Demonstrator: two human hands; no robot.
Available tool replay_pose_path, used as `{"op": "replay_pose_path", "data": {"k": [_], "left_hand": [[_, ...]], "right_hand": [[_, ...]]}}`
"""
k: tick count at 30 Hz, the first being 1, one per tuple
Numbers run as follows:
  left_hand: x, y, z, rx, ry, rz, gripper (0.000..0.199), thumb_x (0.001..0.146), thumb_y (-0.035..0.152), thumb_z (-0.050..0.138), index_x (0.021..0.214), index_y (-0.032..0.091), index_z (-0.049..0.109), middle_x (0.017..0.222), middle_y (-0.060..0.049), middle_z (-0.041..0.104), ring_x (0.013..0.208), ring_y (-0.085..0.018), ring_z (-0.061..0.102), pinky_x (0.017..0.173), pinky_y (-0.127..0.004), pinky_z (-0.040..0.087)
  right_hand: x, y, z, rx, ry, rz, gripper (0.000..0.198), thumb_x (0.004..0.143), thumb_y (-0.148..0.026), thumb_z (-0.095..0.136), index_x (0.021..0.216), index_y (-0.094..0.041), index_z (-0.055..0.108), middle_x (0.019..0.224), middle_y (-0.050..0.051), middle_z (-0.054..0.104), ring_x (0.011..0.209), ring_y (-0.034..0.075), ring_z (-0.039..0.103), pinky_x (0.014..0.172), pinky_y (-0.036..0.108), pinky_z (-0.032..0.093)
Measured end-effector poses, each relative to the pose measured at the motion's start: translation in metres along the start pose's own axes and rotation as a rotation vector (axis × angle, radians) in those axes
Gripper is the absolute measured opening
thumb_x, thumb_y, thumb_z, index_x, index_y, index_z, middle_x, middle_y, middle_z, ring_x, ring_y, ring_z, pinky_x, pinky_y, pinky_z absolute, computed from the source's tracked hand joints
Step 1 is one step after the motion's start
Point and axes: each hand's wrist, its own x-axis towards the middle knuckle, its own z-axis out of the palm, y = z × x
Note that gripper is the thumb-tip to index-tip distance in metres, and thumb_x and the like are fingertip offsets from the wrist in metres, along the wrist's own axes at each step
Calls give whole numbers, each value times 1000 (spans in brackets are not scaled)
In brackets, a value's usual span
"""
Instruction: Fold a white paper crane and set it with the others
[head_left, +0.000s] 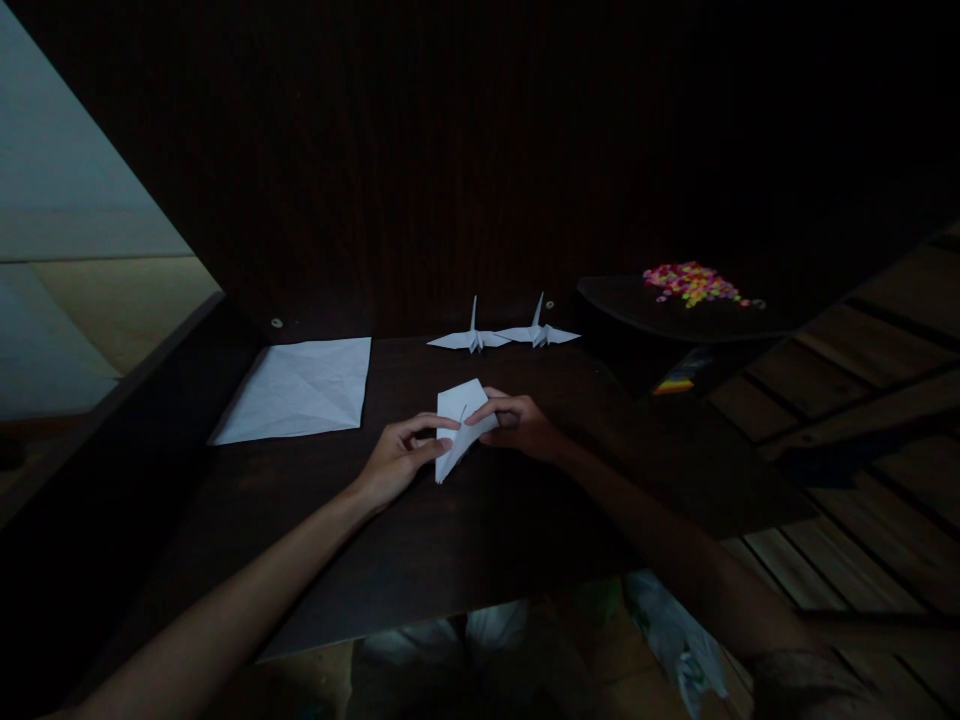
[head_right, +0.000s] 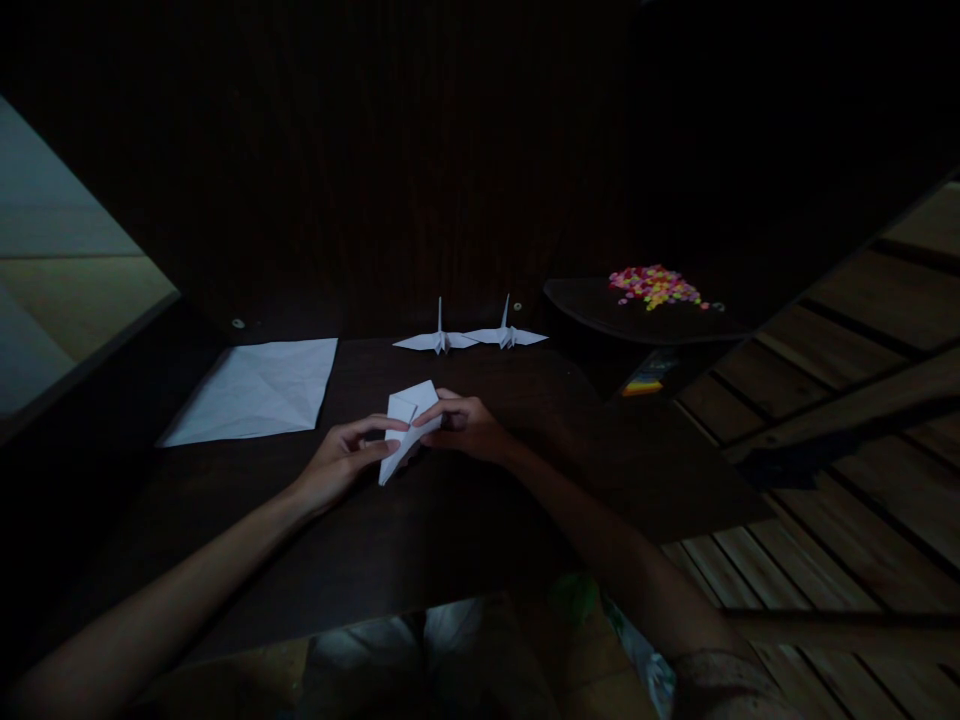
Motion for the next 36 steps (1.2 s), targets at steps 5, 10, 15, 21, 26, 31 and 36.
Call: {"op": "replay_pose_path", "data": {"k": [5, 10, 15, 21, 26, 31, 36], "left_hand": [[0, -3, 0, 31, -8, 57, 28, 71, 34, 76, 94, 19, 75, 108, -8, 64, 97, -22, 63, 82, -32, 51], [0, -4, -1, -68, 22, -3, 31, 62, 32, 83, 90, 19, 76, 108, -5, 60, 86, -18, 65, 77, -29, 52], [0, -4, -2, -75, 30, -33, 32, 59, 31, 85, 87, 17, 75, 109, -6, 61, 84, -18, 65, 73, -27, 52], [0, -3, -2, 34, 26, 7, 31, 61, 34, 83, 85, 16, 75, 105, -6, 62, 83, -18, 65, 70, -27, 52], [-2, 1, 3, 86, 8, 35, 31, 66, 36, 79, 89, 16, 75, 101, -7, 65, 84, -18, 65, 72, -28, 52], [-4, -1, 7, 17, -18, -72, 48, 57, 31, 85, 99, 14, 67, 83, -5, 70, 68, -17, 66, 61, -27, 52], [-4, -4, 8, 49, 1, -100, 42, 61, 32, 82, 94, 15, 63, 65, 0, 67, 57, -14, 62, 54, -22, 47]], "right_hand": [[-1, -4, -2, 3, -26, 13, 29, 72, -34, 77, 97, -20, 74, 110, 7, 56, 105, 21, 56, 88, 35, 48], [-4, -15, -8, -139, -128, 37, 31, 69, -31, 80, 98, -20, 75, 121, 10, 53, 114, 22, 54, 88, 34, 49], [-4, -19, -14, -241, -217, -18, 24, 72, -29, 77, 94, -20, 76, 126, 10, 54, 116, 23, 54, 98, 38, 44], [-3, -18, -10, -257, -155, -6, 17, 72, -31, 77, 84, -20, 77, 116, 8, 61, 107, 22, 58, 92, 37, 47], [2, -5, 1, -93, 107, 75, 24, 70, -39, 77, 80, -18, 74, 106, 7, 61, 100, 21, 61, 84, 33, 51], [4, 8, 8, 8, 240, 29, 33, 64, -35, 81, 91, -19, 72, 104, 6, 60, 93, 19, 63, 80, 31, 52], [3, 8, 10, -50, 300, 0, 27, 71, -34, 75, 93, -19, 71, 101, 7, 62, 90, 18, 63, 75, 29, 52]]}}
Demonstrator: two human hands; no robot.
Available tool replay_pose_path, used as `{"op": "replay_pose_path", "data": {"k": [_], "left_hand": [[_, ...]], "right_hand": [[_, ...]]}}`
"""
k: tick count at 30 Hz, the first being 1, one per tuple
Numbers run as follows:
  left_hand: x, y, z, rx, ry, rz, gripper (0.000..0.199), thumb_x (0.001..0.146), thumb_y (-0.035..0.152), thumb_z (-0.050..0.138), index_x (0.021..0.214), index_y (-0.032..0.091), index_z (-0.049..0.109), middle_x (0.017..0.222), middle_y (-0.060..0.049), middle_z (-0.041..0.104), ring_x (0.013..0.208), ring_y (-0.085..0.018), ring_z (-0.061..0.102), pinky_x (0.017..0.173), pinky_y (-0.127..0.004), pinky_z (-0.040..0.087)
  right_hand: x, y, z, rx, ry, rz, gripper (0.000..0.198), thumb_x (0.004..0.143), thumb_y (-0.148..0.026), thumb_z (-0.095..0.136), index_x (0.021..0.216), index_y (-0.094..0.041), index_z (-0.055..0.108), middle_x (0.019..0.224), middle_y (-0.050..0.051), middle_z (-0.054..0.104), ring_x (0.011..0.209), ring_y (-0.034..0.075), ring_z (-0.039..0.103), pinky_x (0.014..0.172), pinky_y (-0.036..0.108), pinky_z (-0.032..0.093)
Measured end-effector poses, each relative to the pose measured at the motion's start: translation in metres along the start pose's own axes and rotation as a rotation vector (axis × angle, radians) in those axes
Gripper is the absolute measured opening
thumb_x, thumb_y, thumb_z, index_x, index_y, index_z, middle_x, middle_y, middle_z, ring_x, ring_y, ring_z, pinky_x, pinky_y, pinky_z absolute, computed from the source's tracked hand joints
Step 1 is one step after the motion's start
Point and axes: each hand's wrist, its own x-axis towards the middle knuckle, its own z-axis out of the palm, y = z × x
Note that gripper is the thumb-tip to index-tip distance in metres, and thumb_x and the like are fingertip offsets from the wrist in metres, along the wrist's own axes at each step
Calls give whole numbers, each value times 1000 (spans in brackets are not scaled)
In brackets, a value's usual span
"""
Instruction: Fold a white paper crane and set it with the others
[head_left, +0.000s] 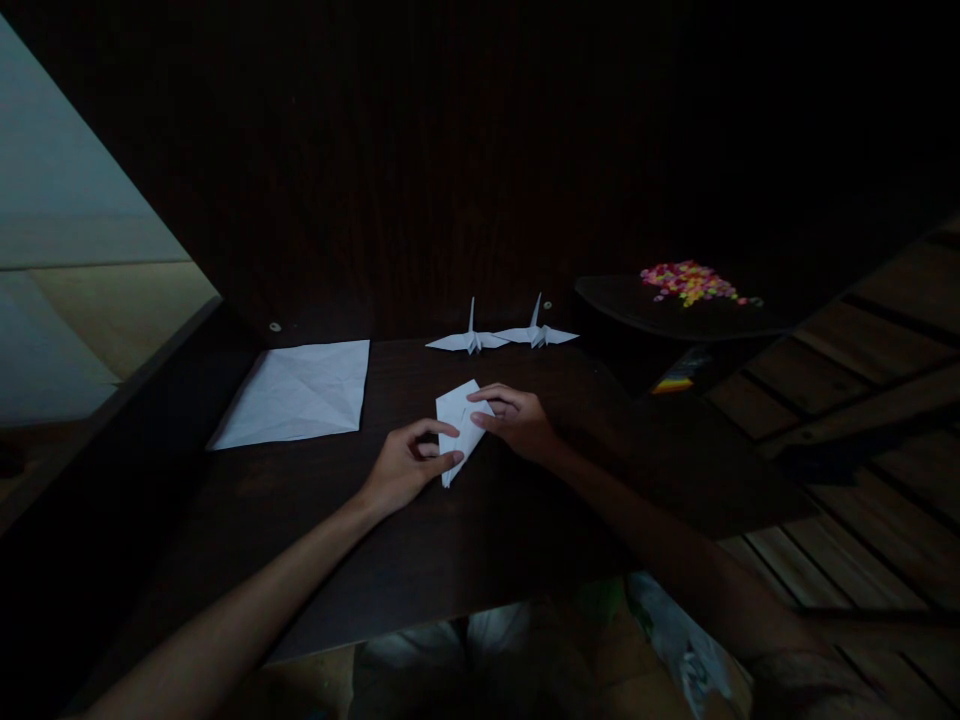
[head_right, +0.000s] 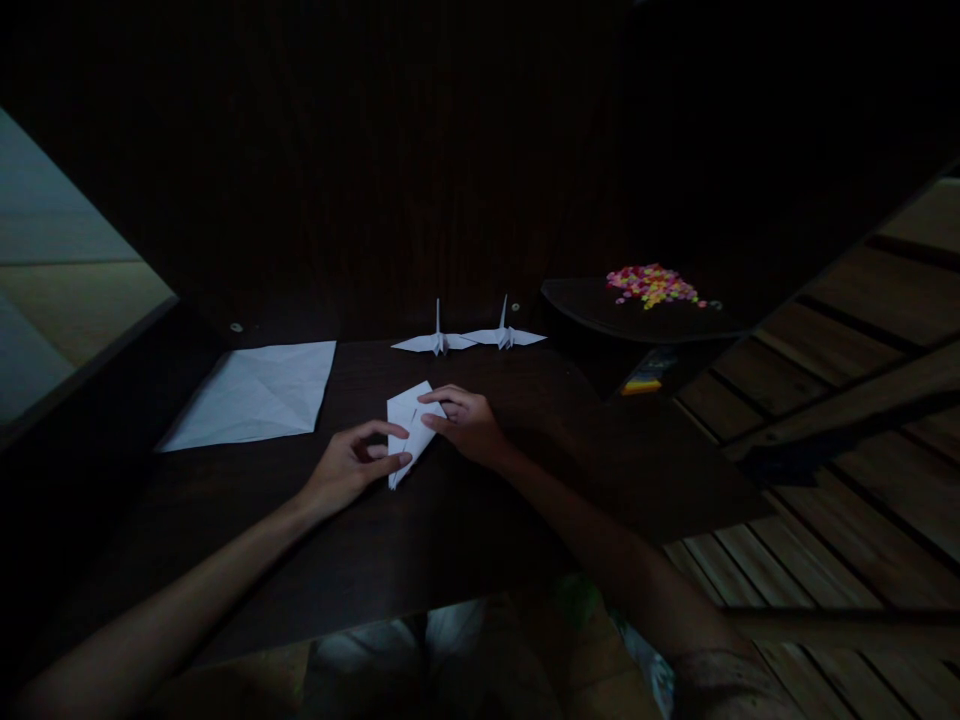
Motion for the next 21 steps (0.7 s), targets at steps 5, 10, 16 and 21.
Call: {"op": "replay_pose_path", "data": {"k": [5, 10, 16, 21], "left_hand": [[2, -5, -2, 22, -38, 91, 39, 67, 34, 78, 98, 18, 60, 86, 0, 65, 60, -11, 62, 54, -20, 46], [2, -2, -8, 419, -46, 248, 35, 79, 38, 68, 109, 20, 66, 69, 2, 60, 59, -12, 56, 60, -23, 45], [4, -4, -10, 783, -35, 464, 24, 84, 37, 61, 98, 22, 74, 80, -4, 61, 79, -19, 59, 76, -31, 47], [4, -11, -9, 913, -63, 606, 27, 85, 38, 61, 105, 21, 70, 112, -10, 62, 104, -26, 55, 96, -43, 41]], "right_hand": [[1, 0, -3, -148, -21, -19, 17, 77, -31, 68, 88, -18, 72, 96, 7, 65, 88, 17, 63, 74, 28, 51], [3, 3, -6, -339, -81, 53, 13, 77, -22, 64, 87, -18, 72, 94, 6, 66, 83, 16, 63, 70, 28, 50], [1, 11, -3, -597, -43, -67, 11, 78, -17, 63, 84, -19, 72, 102, 7, 63, 87, 18, 61, 73, 31, 50], [0, 16, -1, -777, -36, -210, 9, 79, -18, 65, 85, -18, 71, 109, 11, 59, 94, 22, 57, 88, 42, 45]]}}
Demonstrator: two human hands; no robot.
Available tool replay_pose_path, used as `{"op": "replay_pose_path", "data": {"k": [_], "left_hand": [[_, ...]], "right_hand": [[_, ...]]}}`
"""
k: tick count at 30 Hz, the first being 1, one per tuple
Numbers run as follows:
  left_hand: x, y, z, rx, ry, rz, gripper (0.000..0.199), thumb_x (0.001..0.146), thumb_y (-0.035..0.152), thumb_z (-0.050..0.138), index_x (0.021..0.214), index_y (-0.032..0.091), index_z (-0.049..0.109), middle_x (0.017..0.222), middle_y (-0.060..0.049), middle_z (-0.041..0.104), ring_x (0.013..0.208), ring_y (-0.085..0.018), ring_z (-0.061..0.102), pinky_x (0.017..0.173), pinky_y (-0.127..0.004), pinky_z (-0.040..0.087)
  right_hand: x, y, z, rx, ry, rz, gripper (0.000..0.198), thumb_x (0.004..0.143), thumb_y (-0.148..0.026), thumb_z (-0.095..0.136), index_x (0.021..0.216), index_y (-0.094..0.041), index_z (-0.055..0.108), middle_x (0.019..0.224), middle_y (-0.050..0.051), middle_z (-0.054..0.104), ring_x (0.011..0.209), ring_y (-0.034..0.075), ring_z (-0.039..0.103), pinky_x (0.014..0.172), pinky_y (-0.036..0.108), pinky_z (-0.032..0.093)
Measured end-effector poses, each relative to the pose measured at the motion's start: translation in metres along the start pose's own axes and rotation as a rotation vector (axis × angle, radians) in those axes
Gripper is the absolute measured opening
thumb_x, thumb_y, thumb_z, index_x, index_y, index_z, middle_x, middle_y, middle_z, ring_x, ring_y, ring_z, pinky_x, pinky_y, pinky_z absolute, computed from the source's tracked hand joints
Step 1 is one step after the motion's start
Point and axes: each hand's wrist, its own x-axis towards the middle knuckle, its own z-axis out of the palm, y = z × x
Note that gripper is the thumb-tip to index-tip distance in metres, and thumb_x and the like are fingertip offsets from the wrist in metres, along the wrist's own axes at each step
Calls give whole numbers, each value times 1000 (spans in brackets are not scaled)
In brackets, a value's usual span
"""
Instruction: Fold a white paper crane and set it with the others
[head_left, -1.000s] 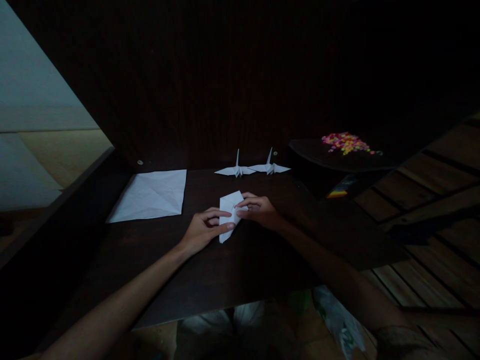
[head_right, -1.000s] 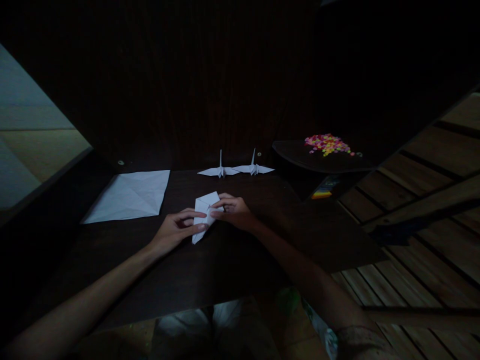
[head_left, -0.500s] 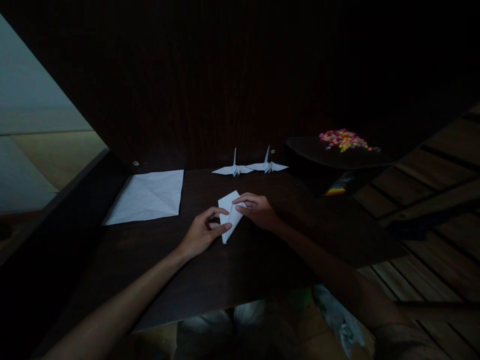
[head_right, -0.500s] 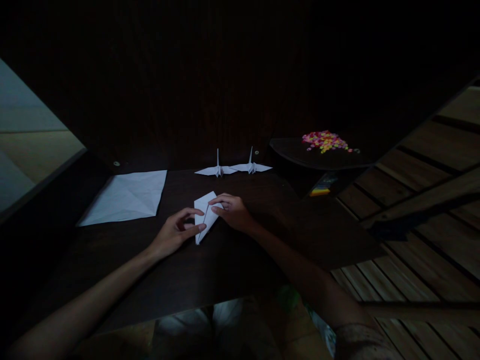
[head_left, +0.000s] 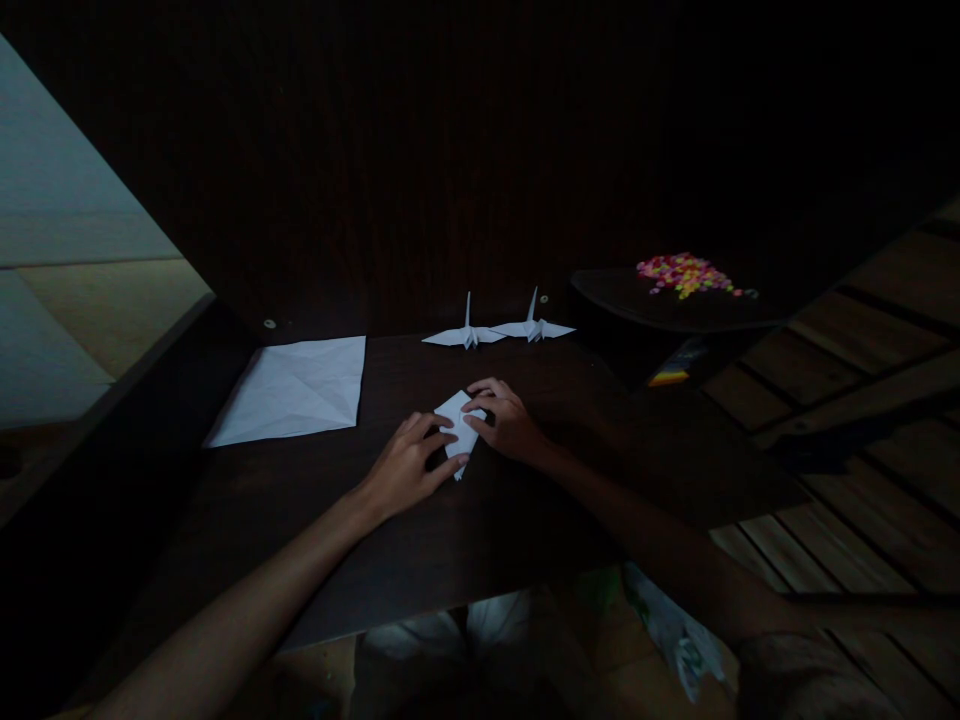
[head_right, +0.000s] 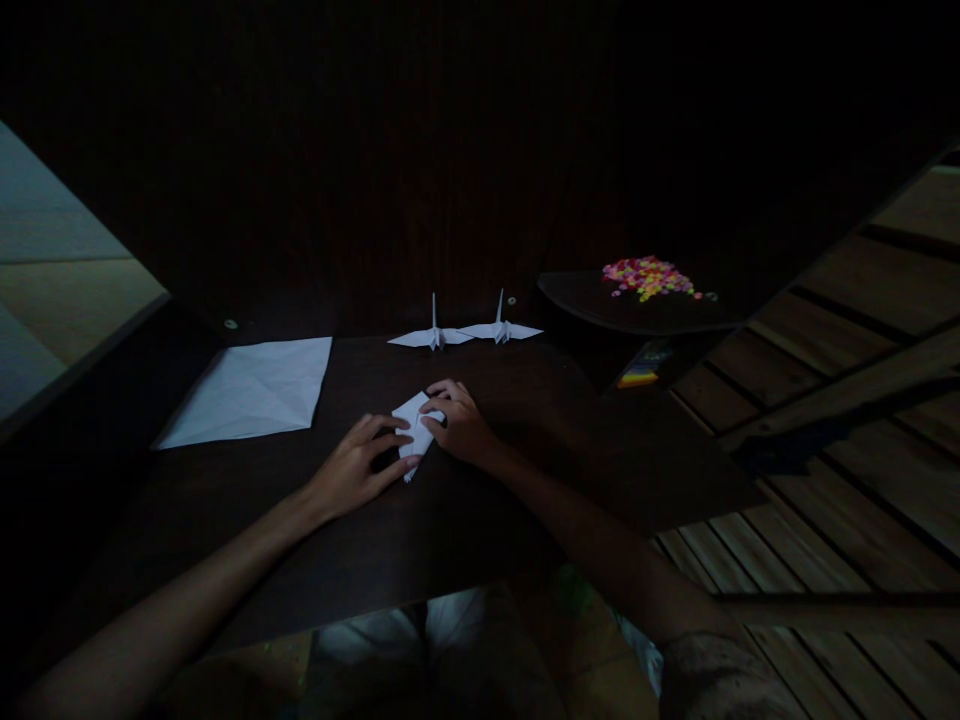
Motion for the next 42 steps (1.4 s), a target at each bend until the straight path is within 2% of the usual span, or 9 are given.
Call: {"op": "replay_pose_path", "data": {"k": [4, 7, 12, 16, 21, 27, 34, 42], "left_hand": [[-2, 3, 0, 38, -20, 18, 40, 77, 42, 68, 110, 19, 67, 121, -13, 61, 114, -31, 52, 99, -48, 38], [-2, 5, -2, 35, -33, 19, 43, 74, 34, 70, 114, 19, 65, 124, -14, 61, 120, -33, 49, 102, -51, 36], [-2, 1, -9, -42, -69, 21, 36, 74, 19, 63, 110, 18, 65, 116, -12, 66, 110, -29, 57, 99, -47, 40], [-3, -3, -13, -67, -94, 39, 32, 77, 17, 59, 108, 18, 64, 109, -11, 67, 105, -27, 59, 99, -43, 42], [-3, -8, -17, -85, -115, 7, 33, 78, 14, 54, 111, 18, 59, 111, -10, 64, 104, -25, 60, 96, -38, 46], [-3, -11, -17, -107, -107, 44, 26, 76, 10, 54, 99, 19, 61, 113, -10, 64, 109, -25, 59, 97, -39, 45], [-2, -11, -11, -34, -53, 65, 16, 81, 21, 59, 96, 16, 63, 108, -12, 67, 105, -25, 60, 95, -41, 47], [-1, -9, -12, -71, -27, 69, 9, 78, 10, 56, 80, 18, 60, 105, -9, 68, 104, -22, 60, 90, -37, 49]], "right_hand": [[0, 1, 1, -35, -16, -22, 9, 81, -16, 63, 84, -18, 70, 105, 10, 61, 97, 24, 55, 91, 44, 42], [1, 3, -1, -46, -25, 4, 9, 80, -16, 63, 85, -20, 70, 101, 9, 63, 97, 23, 55, 91, 44, 41], [2, 7, -7, -69, -30, 36, 10, 79, -14, 63, 81, -21, 70, 99, 8, 66, 97, 23, 56, 89, 43, 43], [3, 10, -10, -88, -54, 36, 10, 79, -14, 64, 81, -20, 71, 99, 7, 67, 98, 23, 57, 89, 41, 43], [3, 11, -12, -121, -63, 67, 8, 80, -15, 64, 81, -20, 70, 98, 7, 66, 97, 23, 56, 88, 41, 42], [4, 11, -16, -177, -57, 98, 8, 81, -17, 63, 82, -21, 71, 98, 6, 67, 96, 23, 55, 87, 41, 41], [4, 11, -16, -202, -48, 86, 9, 81, -17, 63, 80, -21, 70, 96, 5, 69, 94, 22, 56, 85, 40, 43], [5, 10, -18, -195, -74, 122, 7, 81, -18, 64, 83, -20, 71, 98, 5, 68, 97, 22, 56, 88, 40, 43]]}}
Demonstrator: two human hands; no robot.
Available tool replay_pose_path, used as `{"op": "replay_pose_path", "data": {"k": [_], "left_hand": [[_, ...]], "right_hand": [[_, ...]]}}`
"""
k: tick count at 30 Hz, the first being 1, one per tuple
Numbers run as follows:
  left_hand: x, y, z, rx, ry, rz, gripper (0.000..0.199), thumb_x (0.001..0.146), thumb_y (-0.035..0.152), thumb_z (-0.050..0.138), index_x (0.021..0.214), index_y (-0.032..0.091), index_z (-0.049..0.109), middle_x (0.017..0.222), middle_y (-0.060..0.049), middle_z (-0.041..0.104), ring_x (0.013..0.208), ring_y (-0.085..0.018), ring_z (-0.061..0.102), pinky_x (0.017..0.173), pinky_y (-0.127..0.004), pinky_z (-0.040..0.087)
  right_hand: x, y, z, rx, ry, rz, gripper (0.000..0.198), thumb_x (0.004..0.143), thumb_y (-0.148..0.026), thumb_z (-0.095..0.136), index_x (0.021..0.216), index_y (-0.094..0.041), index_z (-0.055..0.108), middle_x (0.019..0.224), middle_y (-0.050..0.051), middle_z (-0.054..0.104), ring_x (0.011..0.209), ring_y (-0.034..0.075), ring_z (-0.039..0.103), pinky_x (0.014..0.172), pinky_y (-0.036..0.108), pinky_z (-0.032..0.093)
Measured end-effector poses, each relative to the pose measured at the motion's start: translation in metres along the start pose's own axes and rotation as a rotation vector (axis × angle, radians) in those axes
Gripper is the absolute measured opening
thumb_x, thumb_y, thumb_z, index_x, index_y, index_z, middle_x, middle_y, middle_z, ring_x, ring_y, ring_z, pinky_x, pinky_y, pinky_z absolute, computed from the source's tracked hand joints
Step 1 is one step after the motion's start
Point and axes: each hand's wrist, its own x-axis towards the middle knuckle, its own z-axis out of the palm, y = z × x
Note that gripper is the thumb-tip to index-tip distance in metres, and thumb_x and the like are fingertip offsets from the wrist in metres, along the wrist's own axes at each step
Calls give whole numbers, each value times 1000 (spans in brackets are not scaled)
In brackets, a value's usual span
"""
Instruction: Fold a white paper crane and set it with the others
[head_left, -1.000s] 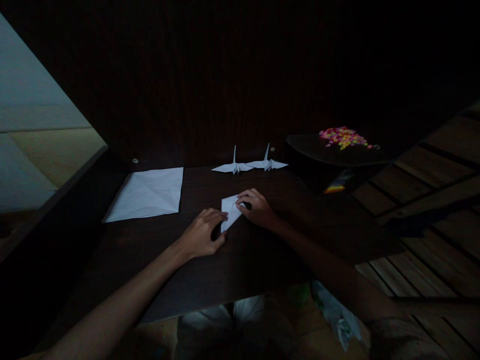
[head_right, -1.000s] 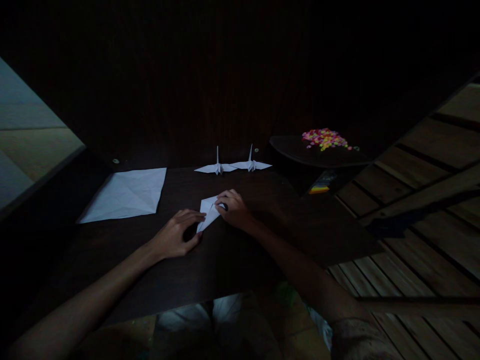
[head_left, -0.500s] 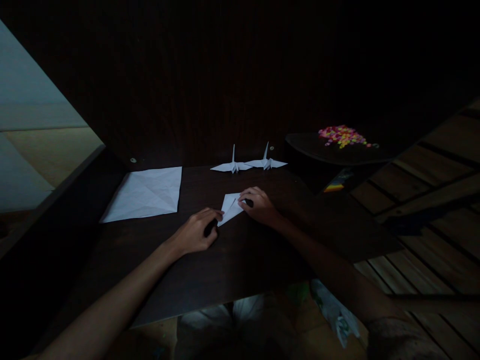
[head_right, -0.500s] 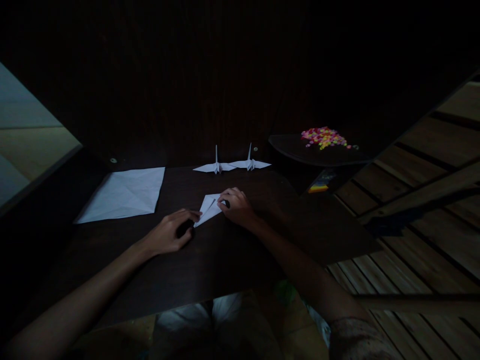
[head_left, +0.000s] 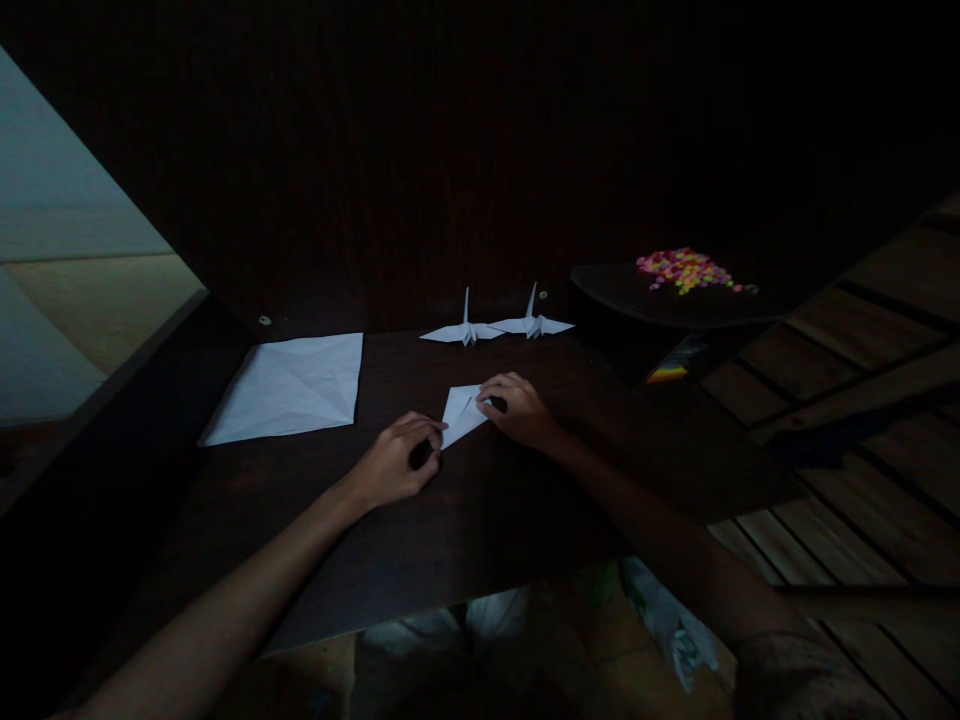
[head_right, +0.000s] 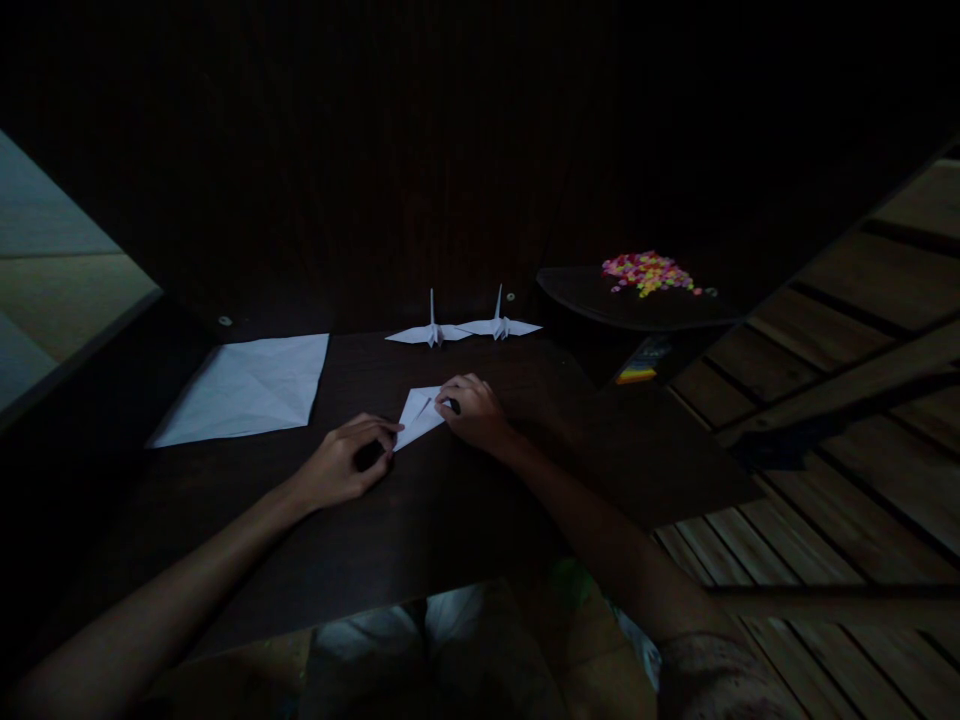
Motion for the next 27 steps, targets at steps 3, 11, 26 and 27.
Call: {"op": "replay_pose_path", "data": {"k": [3, 11, 26, 27], "left_hand": [[0, 1, 0, -9, 5, -12, 11, 76, 8, 56, 78, 18, 60, 104, -9, 68, 103, -22, 61, 89, -37, 50], [-1, 3, 6, -17, 57, -49, 9, 75, 9, 58, 74, 18, 60, 101, -8, 70, 100, -22, 62, 87, -37, 50], [-1, 2, -8, -42, -98, 19, 22, 66, 6, 56, 84, 18, 61, 104, -9, 66, 106, -24, 57, 93, -40, 48], [-1, 2, -10, -48, -109, 24, 22, 66, 6, 55, 84, 18, 61, 103, -9, 65, 105, -24, 57, 93, -39, 48]], "right_hand": [[-1, 1, 0, -4, 14, -31, 8, 82, -18, 63, 82, -20, 71, 97, 5, 69, 96, 22, 56, 87, 40, 43], [-9, -5, 6, -28, 84, -339, 24, 83, -9, 54, 98, -21, 68, 112, 8, 66, 112, 25, 53, 90, 44, 44], [-12, -12, 23, -46, -196, -471, 42, 94, -29, 49, 131, -9, 53, 142, 16, 47, 139, 26, 34, 116, 50, 25], [-12, -12, 24, -55, -203, -456, 43, 94, -29, 49, 132, -9, 52, 142, 16, 47, 139, 27, 33, 116, 51, 23]]}}
